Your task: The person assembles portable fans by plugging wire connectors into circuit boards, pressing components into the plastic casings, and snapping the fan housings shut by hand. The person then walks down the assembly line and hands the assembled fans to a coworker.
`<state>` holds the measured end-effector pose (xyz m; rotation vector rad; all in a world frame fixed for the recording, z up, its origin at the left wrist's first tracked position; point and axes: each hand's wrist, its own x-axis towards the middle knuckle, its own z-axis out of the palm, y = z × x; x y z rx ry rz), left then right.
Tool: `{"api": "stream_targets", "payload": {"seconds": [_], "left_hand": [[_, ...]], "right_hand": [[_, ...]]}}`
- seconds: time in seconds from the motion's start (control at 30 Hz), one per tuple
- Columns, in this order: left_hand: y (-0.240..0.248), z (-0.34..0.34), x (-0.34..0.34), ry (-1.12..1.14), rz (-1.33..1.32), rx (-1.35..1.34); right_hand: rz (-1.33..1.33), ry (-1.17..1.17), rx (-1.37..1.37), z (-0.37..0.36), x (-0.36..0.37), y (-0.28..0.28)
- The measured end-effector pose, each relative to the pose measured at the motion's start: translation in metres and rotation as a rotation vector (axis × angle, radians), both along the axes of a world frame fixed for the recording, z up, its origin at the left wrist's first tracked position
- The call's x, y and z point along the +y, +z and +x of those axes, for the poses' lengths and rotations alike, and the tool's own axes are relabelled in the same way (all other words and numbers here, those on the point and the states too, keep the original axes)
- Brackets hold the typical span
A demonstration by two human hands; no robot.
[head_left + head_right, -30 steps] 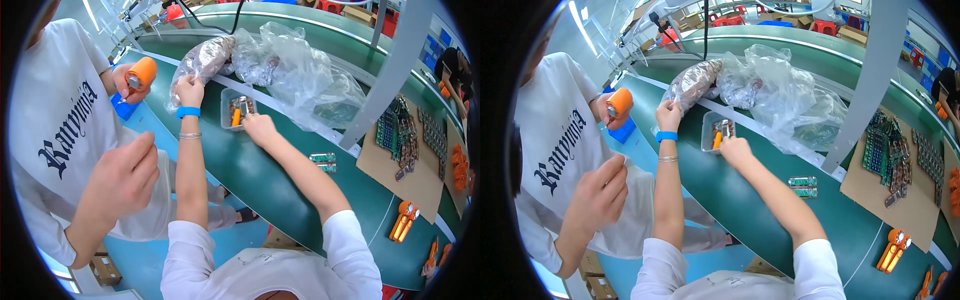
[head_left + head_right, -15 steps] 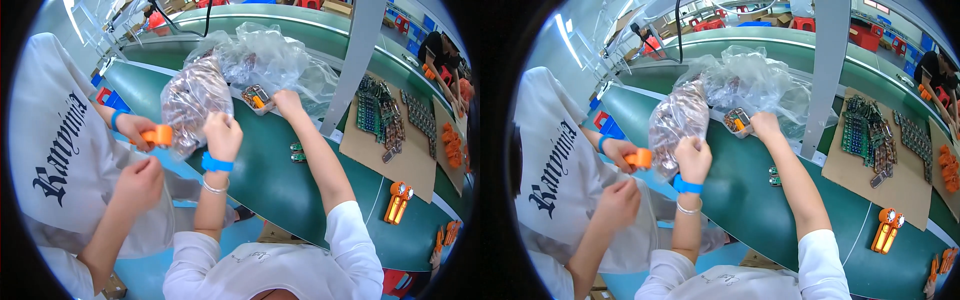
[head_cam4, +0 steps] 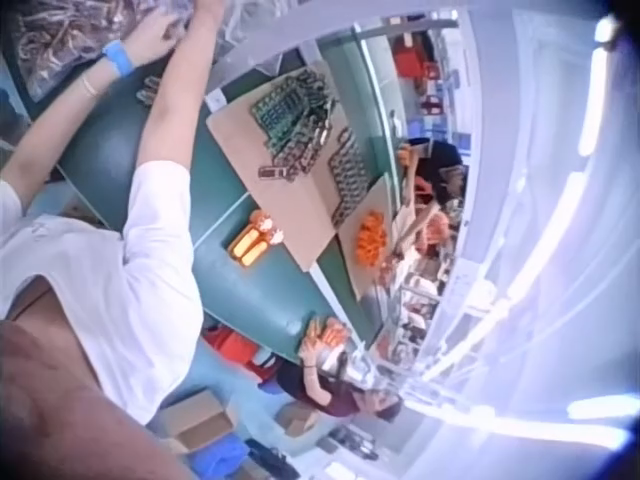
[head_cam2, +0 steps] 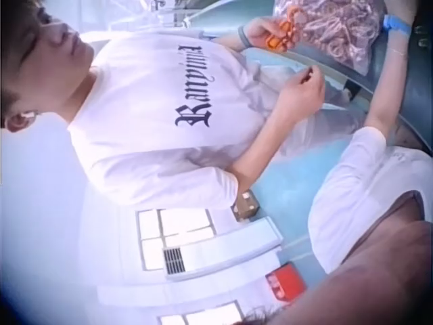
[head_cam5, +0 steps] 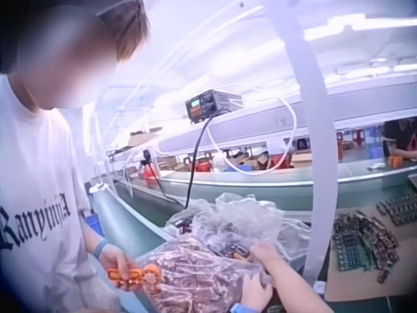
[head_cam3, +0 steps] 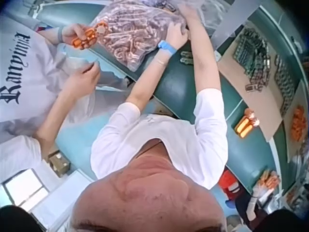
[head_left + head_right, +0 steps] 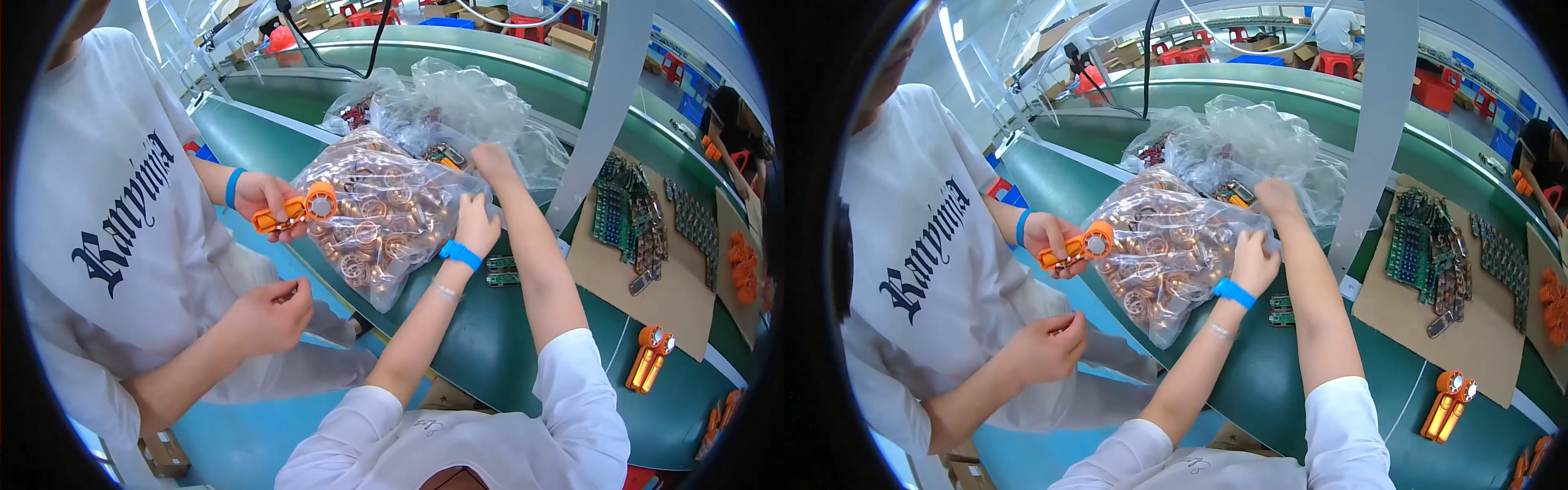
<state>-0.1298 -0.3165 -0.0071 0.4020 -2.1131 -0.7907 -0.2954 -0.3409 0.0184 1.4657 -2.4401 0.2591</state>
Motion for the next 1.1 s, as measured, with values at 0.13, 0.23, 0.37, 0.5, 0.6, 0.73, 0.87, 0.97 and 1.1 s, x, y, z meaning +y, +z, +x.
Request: {"api": "stream_targets", "payload": {"seconds": [0.13, 0.23, 0.37, 0.5, 0.6, 0.73, 0.87, 0.97, 1.1], "left_hand": [[0.044, 0.079, 0.034, 0.081, -0.183, -0.028], [0.045, 0.137, 0.024, 0.338, -0.325, -0.137], [0.011, 0.158, -0.006, 0.422, -0.415, -0.533], [0.023, 0.183, 0.003, 0.247, -0.746, -0.522], [0.006, 0.181, 0.010, 0.045, -2.379, -0.217], [0.064, 0.165, 0.061, -0.982, -2.323, -0.508], [0.061, 0.175, 0.068, -1.013, -2.364, -0.381], [0.069, 0.184, 0.074, -0.995, -2.254, -0.294], [0.053, 0.185, 0.066, -0.812, -2.249, -0.210]], "right_hand": [[0.018, 0.115, -0.062, -0.006, 0.017, 0.003], [-0.177, 0.145, -0.114, 0.036, 0.033, 0.040], [-0.532, 0.345, -0.157, 0.076, 0.075, 0.054], [-0.382, 0.421, 0.091, 0.119, 0.104, 0.034], [-0.303, 0.288, 0.222, 0.128, 0.097, -0.003], [-0.360, 0.271, 0.094, 0.144, 0.099, -0.018], [-0.434, 0.195, -0.029, 0.152, 0.082, -0.015], [-0.318, 0.235, -0.147, 0.138, 0.075, 0.001], [-0.264, 0.186, -0.435, 0.120, 0.061, 0.010]]}}
